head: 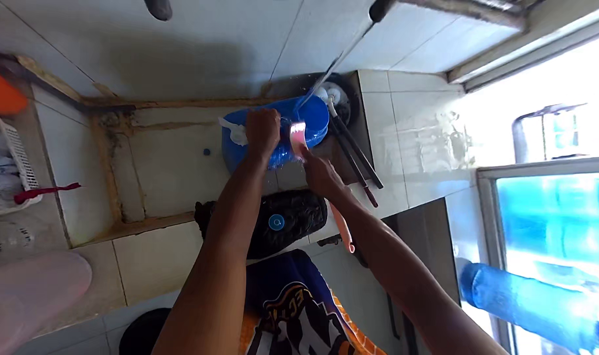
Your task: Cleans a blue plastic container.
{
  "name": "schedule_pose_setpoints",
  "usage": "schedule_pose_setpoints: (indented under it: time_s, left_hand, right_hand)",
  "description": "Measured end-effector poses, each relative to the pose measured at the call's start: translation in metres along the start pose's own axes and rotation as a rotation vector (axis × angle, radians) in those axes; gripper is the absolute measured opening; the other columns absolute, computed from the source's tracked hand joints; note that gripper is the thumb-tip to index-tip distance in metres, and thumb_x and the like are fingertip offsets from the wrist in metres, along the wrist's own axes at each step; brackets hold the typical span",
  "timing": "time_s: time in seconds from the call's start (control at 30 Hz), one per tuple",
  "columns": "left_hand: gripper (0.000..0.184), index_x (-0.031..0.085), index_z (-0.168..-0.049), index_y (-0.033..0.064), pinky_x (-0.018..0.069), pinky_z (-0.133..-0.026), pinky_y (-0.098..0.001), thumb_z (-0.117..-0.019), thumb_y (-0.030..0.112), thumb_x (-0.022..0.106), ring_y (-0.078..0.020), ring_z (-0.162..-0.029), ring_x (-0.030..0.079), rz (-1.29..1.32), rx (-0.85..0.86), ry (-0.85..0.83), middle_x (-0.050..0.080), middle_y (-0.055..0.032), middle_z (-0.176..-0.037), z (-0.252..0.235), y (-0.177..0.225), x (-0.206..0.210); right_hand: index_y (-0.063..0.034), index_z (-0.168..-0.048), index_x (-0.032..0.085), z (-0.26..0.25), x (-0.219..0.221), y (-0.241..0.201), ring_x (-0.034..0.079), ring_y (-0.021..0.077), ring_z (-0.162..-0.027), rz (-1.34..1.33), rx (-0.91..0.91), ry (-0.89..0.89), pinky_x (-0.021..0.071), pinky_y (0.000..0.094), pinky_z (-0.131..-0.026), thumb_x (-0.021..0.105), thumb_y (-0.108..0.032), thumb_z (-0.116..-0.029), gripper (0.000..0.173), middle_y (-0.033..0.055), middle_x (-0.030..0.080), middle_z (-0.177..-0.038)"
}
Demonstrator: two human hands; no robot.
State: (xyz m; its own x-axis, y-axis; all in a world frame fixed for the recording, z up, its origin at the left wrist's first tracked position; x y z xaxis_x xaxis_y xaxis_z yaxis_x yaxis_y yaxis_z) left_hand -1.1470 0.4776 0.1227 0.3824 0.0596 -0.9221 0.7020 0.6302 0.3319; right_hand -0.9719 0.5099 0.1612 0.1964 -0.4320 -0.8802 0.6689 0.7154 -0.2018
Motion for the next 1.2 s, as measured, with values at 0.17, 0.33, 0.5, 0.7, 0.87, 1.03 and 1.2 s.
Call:
schedule_pose_setpoints:
  time_s: [0.17, 0.33, 0.5, 0.7, 0.87, 1.03, 1.2]
  left_hand:
    - [0.039, 0.071, -0.106, 0.0061, 0.0484, -0.097, -0.0563, -0.0835, 0.037, 0.08, -0.0349, -0.102, 0.068, 0.029, 0.011, -0.021, 0.073, -0.0157, -0.104, 0.0, 0.0, 0.006]
    - [0.016, 0.07, -0.102, 0.0082, 0.0501, -0.093, -0.054, -0.0918, 0.02, 0.067, -0.0334, -0.098, 0.069, -0.006, 0.004, 0.022, 0.072, -0.0135, -0.099, 0.0, 0.0, 0.0]
    - [0.022, 0.07, -0.1, 0.0059, 0.0502, -0.089, -0.0572, -0.0877, 0.023, 0.072, -0.0358, -0.096, 0.07, 0.024, -0.06, 0.042, 0.073, -0.0167, -0.097, -0.008, -0.007, -0.004]
    - [0.019, 0.069, -0.098, 0.0036, 0.0519, -0.082, -0.0591, -0.0919, 0.021, 0.064, -0.0385, -0.097, 0.07, 0.043, -0.149, 0.04, 0.072, -0.0191, -0.098, -0.012, -0.014, -0.01]
    - [0.041, 0.069, -0.102, 0.0013, 0.0515, -0.087, -0.0629, -0.0869, 0.039, 0.076, -0.0421, -0.102, 0.068, 0.068, -0.149, 0.01, 0.071, -0.0221, -0.103, -0.01, -0.012, -0.004]
    - [0.048, 0.07, -0.104, 0.0023, 0.0525, -0.086, -0.0623, -0.085, 0.045, 0.078, -0.0406, -0.101, 0.069, 0.03, -0.187, 0.039, 0.072, -0.0213, -0.103, -0.007, -0.007, -0.01]
    - [0.046, 0.07, -0.103, 0.0043, 0.0526, -0.086, -0.0623, -0.0851, 0.046, 0.077, -0.0394, -0.099, 0.07, 0.043, -0.179, 0.031, 0.072, -0.0195, -0.101, -0.007, -0.012, -0.006]
  right_hand:
    - [-0.0189, -0.16, 0.038, -0.027, -0.013, -0.007, 0.067, 0.0428, -0.112, -0.105, -0.031, 0.055, 0.0532, 0.0629, -0.095, 0.042, -0.015, -0.1072, 0.053, 0.0235, 0.068, -0.123]
    - [-0.0174, -0.155, 0.047, -0.012, -0.008, -0.003, 0.066, 0.0416, -0.114, -0.096, -0.043, -0.055, 0.0522, 0.0627, -0.097, 0.044, -0.014, -0.1056, 0.049, 0.0232, 0.068, -0.124]
    - [-0.021, -0.159, 0.039, -0.032, 0.007, -0.011, 0.071, 0.0413, -0.102, -0.133, -0.012, 0.123, 0.0563, 0.0625, -0.086, 0.042, -0.014, -0.1061, 0.053, 0.0211, 0.072, -0.113]
    - [-0.0272, -0.159, 0.04, -0.049, 0.001, -0.017, 0.073, 0.0406, -0.09, -0.152, 0.01, 0.231, 0.0575, 0.06, -0.079, 0.043, -0.017, -0.1064, 0.053, 0.0197, 0.074, -0.1]
    - [-0.0261, -0.158, 0.04, -0.061, -0.025, -0.011, 0.07, 0.0425, -0.104, -0.033, -0.034, 0.047, 0.0556, 0.0638, -0.085, 0.045, -0.014, -0.1047, 0.055, 0.0209, 0.071, -0.114]
    - [-0.0266, -0.152, 0.048, -0.025, -0.061, 0.017, 0.069, 0.0472, -0.096, 0.209, 0.016, -0.019, 0.0561, 0.0657, -0.072, 0.054, -0.009, -0.098, 0.057, 0.0246, 0.07, -0.106]
    - [-0.038, -0.16, 0.033, -0.038, -0.047, 0.0, 0.068, 0.0477, -0.096, 0.213, -0.003, -0.011, 0.0564, 0.0638, -0.072, 0.049, -0.006, -0.1001, 0.069, 0.0258, 0.068, -0.109]
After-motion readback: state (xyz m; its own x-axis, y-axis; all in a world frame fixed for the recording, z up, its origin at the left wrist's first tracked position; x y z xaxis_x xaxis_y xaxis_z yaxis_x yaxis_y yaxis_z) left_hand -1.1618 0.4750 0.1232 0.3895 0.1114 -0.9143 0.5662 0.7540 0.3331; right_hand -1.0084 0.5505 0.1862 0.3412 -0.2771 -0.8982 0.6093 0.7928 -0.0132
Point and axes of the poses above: each hand's wrist, its own z-axis away from the middle knuckle, its own x-axis out of the palm, y = z × x, the point moved 8 cm from there along -z, towards the middle knuckle
